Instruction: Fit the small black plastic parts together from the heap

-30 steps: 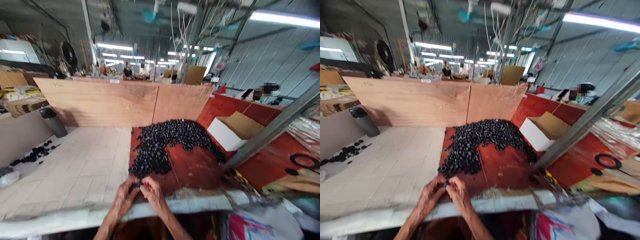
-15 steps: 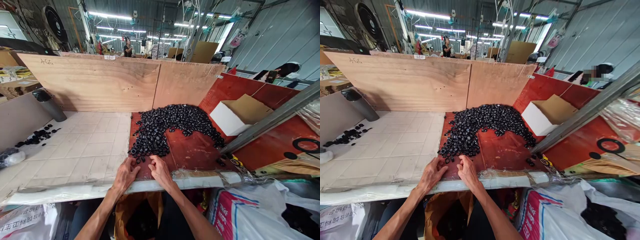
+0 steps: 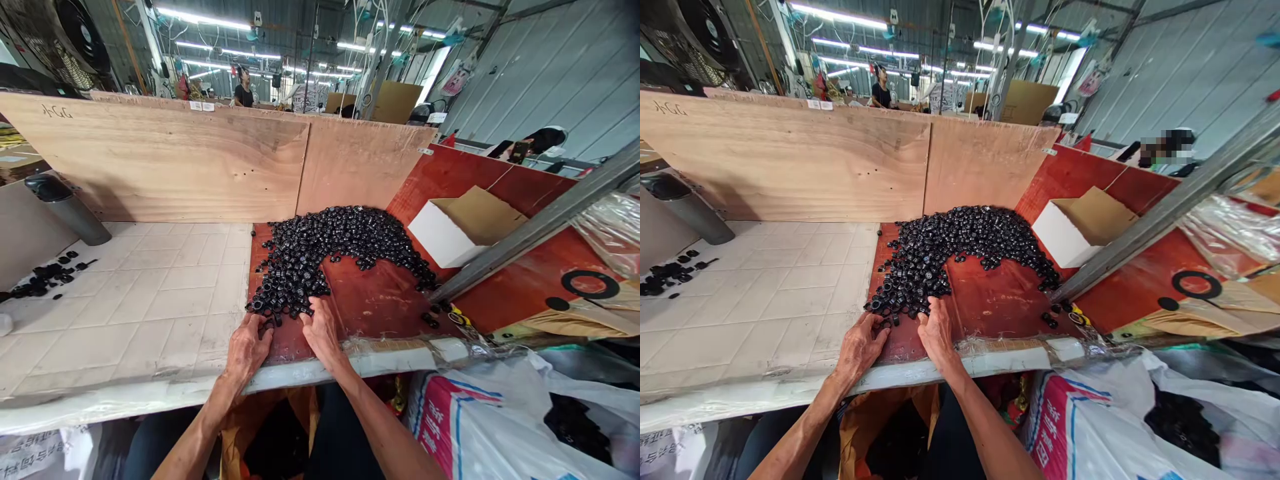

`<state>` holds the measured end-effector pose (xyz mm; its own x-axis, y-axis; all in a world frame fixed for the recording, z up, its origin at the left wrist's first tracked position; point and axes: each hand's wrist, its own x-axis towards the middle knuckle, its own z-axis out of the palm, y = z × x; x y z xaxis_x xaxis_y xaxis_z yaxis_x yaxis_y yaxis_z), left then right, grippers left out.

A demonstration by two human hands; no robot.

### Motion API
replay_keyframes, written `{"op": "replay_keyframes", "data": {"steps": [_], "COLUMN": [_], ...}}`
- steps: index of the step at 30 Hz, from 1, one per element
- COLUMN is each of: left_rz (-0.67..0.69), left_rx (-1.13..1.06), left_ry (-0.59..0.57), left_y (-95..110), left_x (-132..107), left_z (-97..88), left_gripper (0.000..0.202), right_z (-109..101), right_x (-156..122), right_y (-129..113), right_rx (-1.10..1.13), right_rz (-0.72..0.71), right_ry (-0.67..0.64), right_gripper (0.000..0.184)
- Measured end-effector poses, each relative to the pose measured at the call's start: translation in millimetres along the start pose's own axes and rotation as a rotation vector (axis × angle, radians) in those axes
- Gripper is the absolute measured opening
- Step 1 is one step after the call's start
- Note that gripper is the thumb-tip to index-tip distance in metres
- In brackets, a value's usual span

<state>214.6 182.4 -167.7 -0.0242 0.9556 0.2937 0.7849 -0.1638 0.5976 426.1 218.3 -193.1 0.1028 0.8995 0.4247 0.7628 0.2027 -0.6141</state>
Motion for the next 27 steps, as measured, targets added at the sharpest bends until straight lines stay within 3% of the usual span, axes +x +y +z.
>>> {"op": "replay_keyframes", "data": {"steps": [6, 13, 18, 22, 27], "left_rz": [-0.044, -0.088, -0.091, -0.068, -0.113], "left_rx": [-0.077, -0.315, -0.469, -0.511, -0.615], "left_ry": [-0.004, -0.066, -0.095, -0.104, -0.098], "left_y": [1.0, 0.4, 6.9, 10.6, 9.4], "left_x": [-5.7, -6.1, -8.5, -9.7, -8.8], "left_z": [-3.1, -2.2, -7.4, -13.8, -13.1], "left_gripper": [0.007, 0.013, 0.019, 0.020, 0.021], "right_z": [8.3, -8.7, -12.8, -11.5, -16.4], "right_x": [-12.7, -11.6, -16.8, -22.3, -22.2], "right_y": [-14.8, -22.8, -38.3, -44.3, -50.4], "right_rx": [0.102, 0.291, 0.707, 0.859, 0.900], "right_rz": [-0.131, -0.095, 0.064, 0.193, 0.102], "right_ry": [-0.074, -0.073, -0.233, -0.381, -0.294], "right_gripper": [0.033, 0.012, 0.022, 0.030, 0.025]}}
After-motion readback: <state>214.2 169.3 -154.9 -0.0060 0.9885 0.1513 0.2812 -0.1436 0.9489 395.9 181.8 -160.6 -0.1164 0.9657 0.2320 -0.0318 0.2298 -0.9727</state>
